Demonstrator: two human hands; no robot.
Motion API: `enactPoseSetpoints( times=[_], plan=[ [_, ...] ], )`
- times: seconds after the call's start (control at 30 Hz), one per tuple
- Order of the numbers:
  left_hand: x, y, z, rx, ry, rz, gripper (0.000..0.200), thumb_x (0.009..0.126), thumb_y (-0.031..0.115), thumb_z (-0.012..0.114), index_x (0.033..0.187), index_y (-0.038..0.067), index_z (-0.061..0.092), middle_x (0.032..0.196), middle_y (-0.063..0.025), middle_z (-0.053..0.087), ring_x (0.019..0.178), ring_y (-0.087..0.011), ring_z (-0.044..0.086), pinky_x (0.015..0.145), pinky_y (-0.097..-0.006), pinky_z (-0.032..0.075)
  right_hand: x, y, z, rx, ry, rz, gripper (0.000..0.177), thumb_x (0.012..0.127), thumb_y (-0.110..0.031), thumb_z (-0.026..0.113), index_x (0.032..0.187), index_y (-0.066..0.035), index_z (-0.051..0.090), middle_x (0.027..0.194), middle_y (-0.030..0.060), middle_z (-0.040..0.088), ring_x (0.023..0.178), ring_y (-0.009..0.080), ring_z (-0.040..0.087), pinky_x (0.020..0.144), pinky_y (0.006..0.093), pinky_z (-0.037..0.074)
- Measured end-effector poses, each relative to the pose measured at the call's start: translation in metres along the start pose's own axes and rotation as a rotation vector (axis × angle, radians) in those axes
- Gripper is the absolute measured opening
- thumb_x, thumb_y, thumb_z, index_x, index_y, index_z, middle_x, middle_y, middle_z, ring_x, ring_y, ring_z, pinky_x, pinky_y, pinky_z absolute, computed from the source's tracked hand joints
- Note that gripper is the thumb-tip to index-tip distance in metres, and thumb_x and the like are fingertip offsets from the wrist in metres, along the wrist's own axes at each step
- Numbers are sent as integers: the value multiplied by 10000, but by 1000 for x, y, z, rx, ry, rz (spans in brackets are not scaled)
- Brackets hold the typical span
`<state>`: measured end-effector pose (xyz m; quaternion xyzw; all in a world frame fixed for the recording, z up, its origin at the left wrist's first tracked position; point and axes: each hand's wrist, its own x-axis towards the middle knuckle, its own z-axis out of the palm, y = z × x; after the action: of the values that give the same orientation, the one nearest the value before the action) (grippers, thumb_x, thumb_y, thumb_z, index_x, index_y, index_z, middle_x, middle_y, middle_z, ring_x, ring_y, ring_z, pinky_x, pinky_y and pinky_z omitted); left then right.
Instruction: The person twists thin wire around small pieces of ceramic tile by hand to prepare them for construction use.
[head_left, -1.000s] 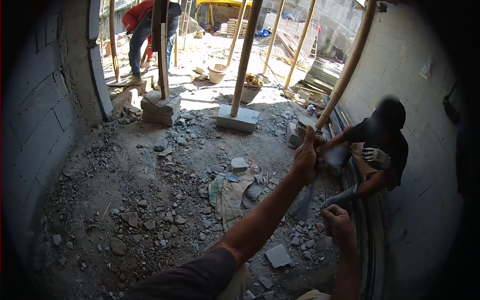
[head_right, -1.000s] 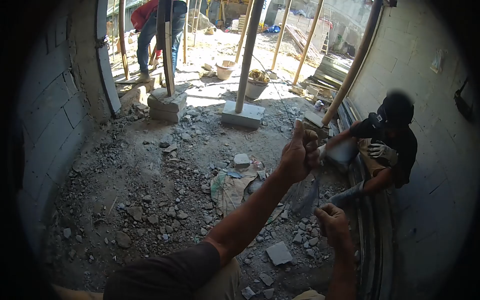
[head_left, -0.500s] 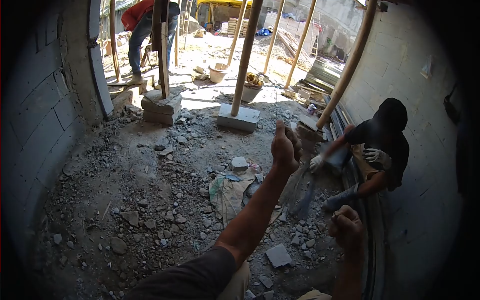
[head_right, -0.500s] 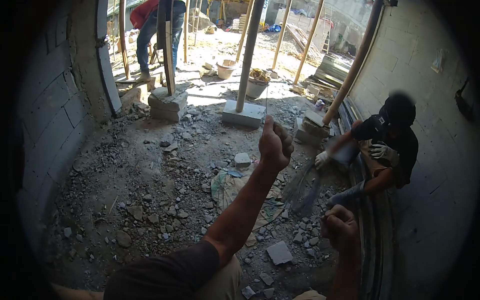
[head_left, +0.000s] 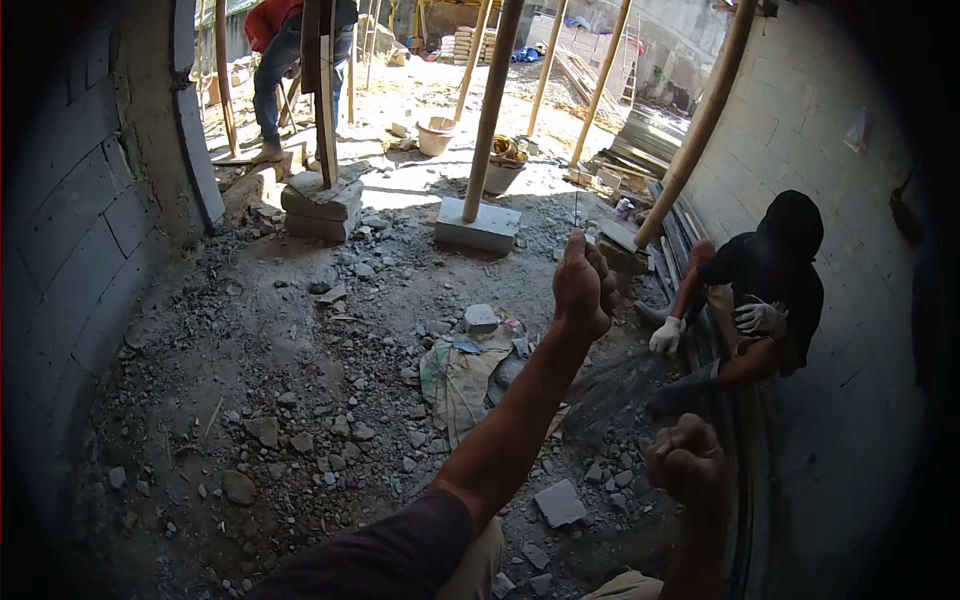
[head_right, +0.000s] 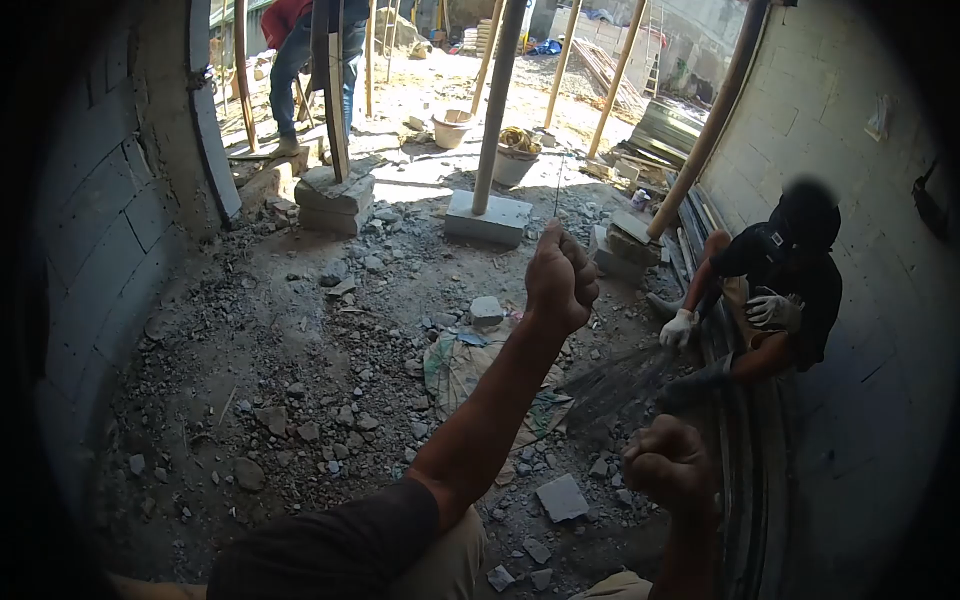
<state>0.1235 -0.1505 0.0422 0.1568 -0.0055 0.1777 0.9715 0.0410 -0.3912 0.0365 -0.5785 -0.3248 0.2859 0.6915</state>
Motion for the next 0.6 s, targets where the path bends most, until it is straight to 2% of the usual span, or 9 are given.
enactPoseSetpoints(
  times=[0.03, 0.13, 0.2, 0.27, 0.33, 0.43, 0.5, 0.6],
  plan=[
    [0, -6, 4, -10, -17, -21, 426, 997, 397, 357, 623, 203, 295, 517, 66, 220, 386, -72, 187, 326, -241, 134, 0, 7, 7, -318, -147, 150, 202, 888, -200, 647, 824, -50, 528, 673, 19, 552, 543, 99, 488, 477, 223, 404],
    [-15, -14, 22, 1, -82, -83, 429, 996, 388, 359, 616, 203, 291, 518, 65, 218, 386, -70, 194, 324, -237, 132, 26, 56, 3, -776, -138, 361, 181, 886, -182, 646, 759, -74, 576, 699, 31, 587, 570, 56, 500, 444, 203, 382],
    [-25, -10, 32, 33, -110, -97, 435, 996, 384, 360, 606, 206, 290, 516, 64, 213, 386, -69, 193, 322, -232, 133, 31, 79, -57, -528, 342, 449, 145, 889, -189, 641, 825, -78, 574, 697, 12, 575, 554, 40, 471, 413, 206, 349],
    [-24, -5, 29, 9, -79, -93, 442, 997, 387, 354, 600, 205, 288, 514, 63, 211, 386, -68, 189, 322, -232, 131, 23, 58, -94, 9, 656, 184, 128, 895, -188, 633, 897, -81, 560, 697, 2, 563, 521, 34, 424, 398, 203, 325],
    [-15, 1, 19, 2, -54, -51, 449, 997, 390, 346, 593, 205, 285, 509, 62, 206, 383, -68, 182, 322, -233, 125, 18, 20, -85, 269, 646, -139, 148, 902, -176, 618, 988, -78, 548, 711, 12, 581, 499, 53, 408, 411, 209, 340],
    [9, 2, -11, 11, 13, -17, 472, 998, 395, 335, 571, 208, 260, 493, 58, 180, 374, -75, 152, 322, -241, 103, 1, -17, -11, 224, 312, -245, 137, 896, -170, 624, 966, -61, 578, 724, 24, 600, 520, 65, 446, 449, 227, 380],
    [9, -4, -11, -24, 14, -85, 469, 999, 390, 331, 574, 208, 255, 494, 56, 176, 374, -75, 153, 320, -244, 107, -7, 1, 11, -229, -55, 40, 99, 906, -159, 602, 900, -60, 595, 700, 43, 607, 541, 81, 494, 434, 248, 393],
    [-8, -11, 16, -55, -57, -142, 469, 1001, 389, 329, 575, 207, 252, 496, 55, 176, 374, -76, 154, 319, -246, 109, 14, 55, -2, -868, -126, 283, 121, 906, -141, 593, 864, -30, 613, 709, 34, 597, 525, 76, 476, 477, 248, 399]
  ],
)
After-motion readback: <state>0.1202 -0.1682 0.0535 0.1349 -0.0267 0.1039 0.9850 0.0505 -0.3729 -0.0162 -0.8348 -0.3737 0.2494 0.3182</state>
